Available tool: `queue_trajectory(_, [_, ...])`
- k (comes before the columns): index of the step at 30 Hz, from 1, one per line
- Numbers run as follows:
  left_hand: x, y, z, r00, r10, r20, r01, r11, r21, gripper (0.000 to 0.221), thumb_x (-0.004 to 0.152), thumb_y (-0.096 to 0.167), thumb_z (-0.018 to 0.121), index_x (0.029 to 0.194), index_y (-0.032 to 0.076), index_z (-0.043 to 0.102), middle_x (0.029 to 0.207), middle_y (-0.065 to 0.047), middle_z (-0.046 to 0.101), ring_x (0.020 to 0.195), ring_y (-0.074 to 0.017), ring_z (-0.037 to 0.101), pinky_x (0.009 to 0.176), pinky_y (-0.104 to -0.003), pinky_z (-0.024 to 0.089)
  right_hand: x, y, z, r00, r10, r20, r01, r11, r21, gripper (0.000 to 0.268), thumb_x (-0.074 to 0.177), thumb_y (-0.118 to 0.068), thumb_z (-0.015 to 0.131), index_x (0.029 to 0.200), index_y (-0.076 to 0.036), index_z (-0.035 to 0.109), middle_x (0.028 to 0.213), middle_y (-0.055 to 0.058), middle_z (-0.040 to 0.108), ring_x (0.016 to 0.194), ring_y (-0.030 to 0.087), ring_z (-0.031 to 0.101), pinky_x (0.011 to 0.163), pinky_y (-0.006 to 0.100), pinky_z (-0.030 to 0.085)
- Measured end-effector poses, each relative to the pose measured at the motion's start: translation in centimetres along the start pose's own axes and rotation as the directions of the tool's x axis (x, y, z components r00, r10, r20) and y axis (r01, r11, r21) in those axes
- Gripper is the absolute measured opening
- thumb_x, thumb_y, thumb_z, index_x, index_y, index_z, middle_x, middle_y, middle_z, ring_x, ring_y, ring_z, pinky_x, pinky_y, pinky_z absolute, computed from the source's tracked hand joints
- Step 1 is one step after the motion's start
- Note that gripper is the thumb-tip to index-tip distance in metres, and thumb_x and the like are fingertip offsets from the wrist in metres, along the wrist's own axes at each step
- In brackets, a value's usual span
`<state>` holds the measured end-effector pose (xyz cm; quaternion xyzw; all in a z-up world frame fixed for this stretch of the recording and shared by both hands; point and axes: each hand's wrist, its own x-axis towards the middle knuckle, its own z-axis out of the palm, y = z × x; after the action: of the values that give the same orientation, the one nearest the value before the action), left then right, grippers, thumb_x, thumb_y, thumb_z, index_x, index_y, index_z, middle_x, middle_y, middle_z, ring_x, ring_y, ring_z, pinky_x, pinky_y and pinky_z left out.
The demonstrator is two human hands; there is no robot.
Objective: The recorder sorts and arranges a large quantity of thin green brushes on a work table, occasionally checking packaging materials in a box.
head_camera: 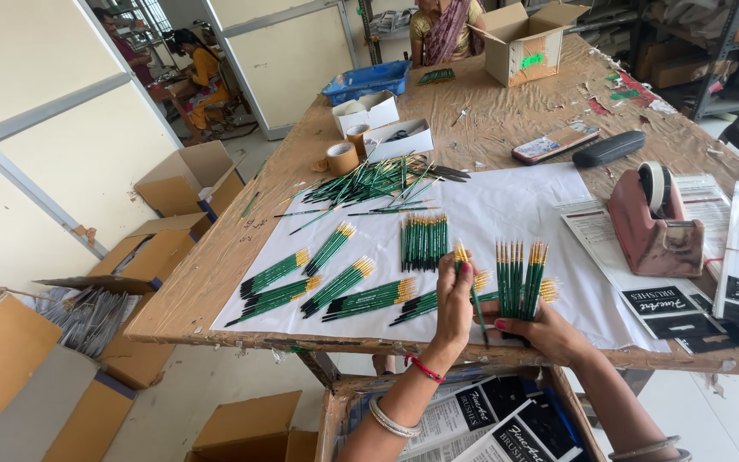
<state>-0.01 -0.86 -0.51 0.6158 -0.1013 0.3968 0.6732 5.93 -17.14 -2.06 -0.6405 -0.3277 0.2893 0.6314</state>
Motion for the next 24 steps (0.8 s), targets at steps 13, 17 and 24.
queue_trajectory(13, [0.5,1.0,1.6,0.985,-0.156,0.067,0.15,0.985,0.088,0.029,0.096,0.028,0.079,0.101,0.0,0.072,0.077,0.012,0.051,0.069,-0.0008,0.045,0.062,-0.02,0.038,1.4,3.9,-1.5,0.999,0.044,-0.005,-0.043,0.996,0.084,0.039,0.093,-0.002,0.065,0.132,0.0,0.066,0.123,0.011,0.074,0.109,0.02,0.069,0.097,0.037,0.056])
queue_trajectory(17, [1.0,0.3,0.9,0.934,-0.352,-0.058,0.323,0.903,-0.283,0.035,0.094,0.042,0.068,0.102,0.009,0.068,0.081,0.01,0.069,0.074,-0.0022,0.065,0.066,-0.023,0.055,0.2,0.4,-0.2,0.996,-0.055,0.066,0.052,0.998,0.045,0.041,0.091,-0.006,0.063,0.132,-0.004,0.066,0.126,0.004,0.075,0.117,0.014,0.068,0.102,0.031,0.053])
queue_trajectory(24, [0.8,-0.4,1.4,0.957,-0.187,0.222,0.182,0.982,0.043,0.038,0.095,0.036,0.08,0.11,0.004,0.068,0.072,0.008,0.046,0.064,-0.0049,0.039,0.057,-0.023,0.033,1.2,3.5,-1.4,0.998,0.055,-0.018,-0.055,0.998,0.024,0.039,0.093,-0.008,0.067,0.133,-0.004,0.068,0.121,0.01,0.075,0.108,0.018,0.067,0.097,0.036,0.055])
